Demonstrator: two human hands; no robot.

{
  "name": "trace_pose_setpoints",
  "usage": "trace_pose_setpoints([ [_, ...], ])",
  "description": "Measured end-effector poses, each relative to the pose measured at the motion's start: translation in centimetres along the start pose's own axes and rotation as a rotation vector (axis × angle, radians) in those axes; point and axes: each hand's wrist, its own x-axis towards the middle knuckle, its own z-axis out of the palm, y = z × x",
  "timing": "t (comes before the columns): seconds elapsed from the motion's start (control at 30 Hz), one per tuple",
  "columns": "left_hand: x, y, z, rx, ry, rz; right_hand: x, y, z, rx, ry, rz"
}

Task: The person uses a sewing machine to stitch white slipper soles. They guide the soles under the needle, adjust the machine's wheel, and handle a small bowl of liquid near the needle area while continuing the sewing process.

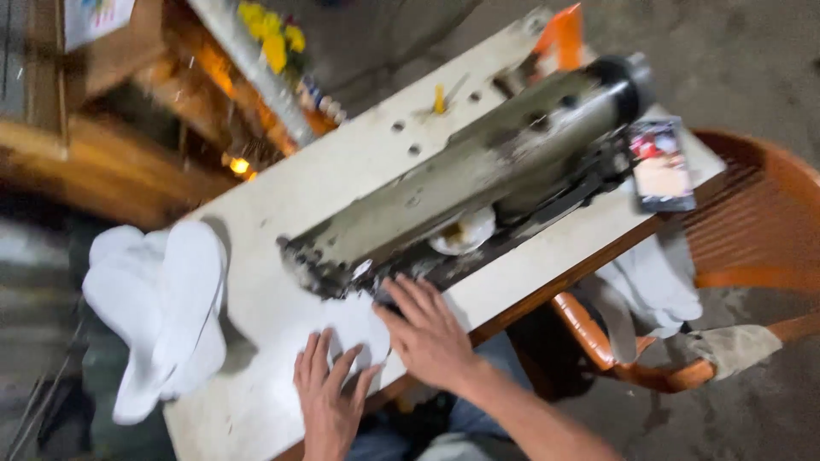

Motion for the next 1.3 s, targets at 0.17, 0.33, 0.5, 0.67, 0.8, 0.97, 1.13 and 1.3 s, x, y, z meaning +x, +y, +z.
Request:
trace_pose_setpoints([
  [0.17,1.0,1.4,-1.9,-0.060,-0.099,-0.098,0.0,-0.5,0.0,-0.037,0.105,-0.052],
  [0.33,1.9,1.4,-2.0,-0.116,-0.077,-0.088,0.2,-0.6,-0.3,-0.020,0.217,-0.079],
  [0.5,2.3,1.0,-1.5,-0.079,-0.032,-0.061,0.2,-0.4,-0.1,-0.044,0.214,-0.083],
  [0.67,2.9,0.6,-1.2,-0.069,-0.027,-0.056,0.2,-0.4,0.0,-0.041,0.208,-0.077],
  [0.8,3.2,0.0,-0.9,-0.080,-0.006,-0.035,0.3,-0.4,-0.1,-0.040,0.207,-0.078],
  [0.97,4.2,0.0,-1.0,-0.074,-0.050,-0.117,0.4,-0.9,-0.7,0.019,0.212,-0.059],
  [1.13,5.3,-1.2,-1.1,-0.111,-0.137,-0.199,0.5,-0.9,-0.8,0.068,0.199,-0.033],
  [1.3,6.3,-2.7,-0.8,-0.105,-0.152,-0.093,0.2,-0.7,-1.1,0.101,0.361,-0.142],
])
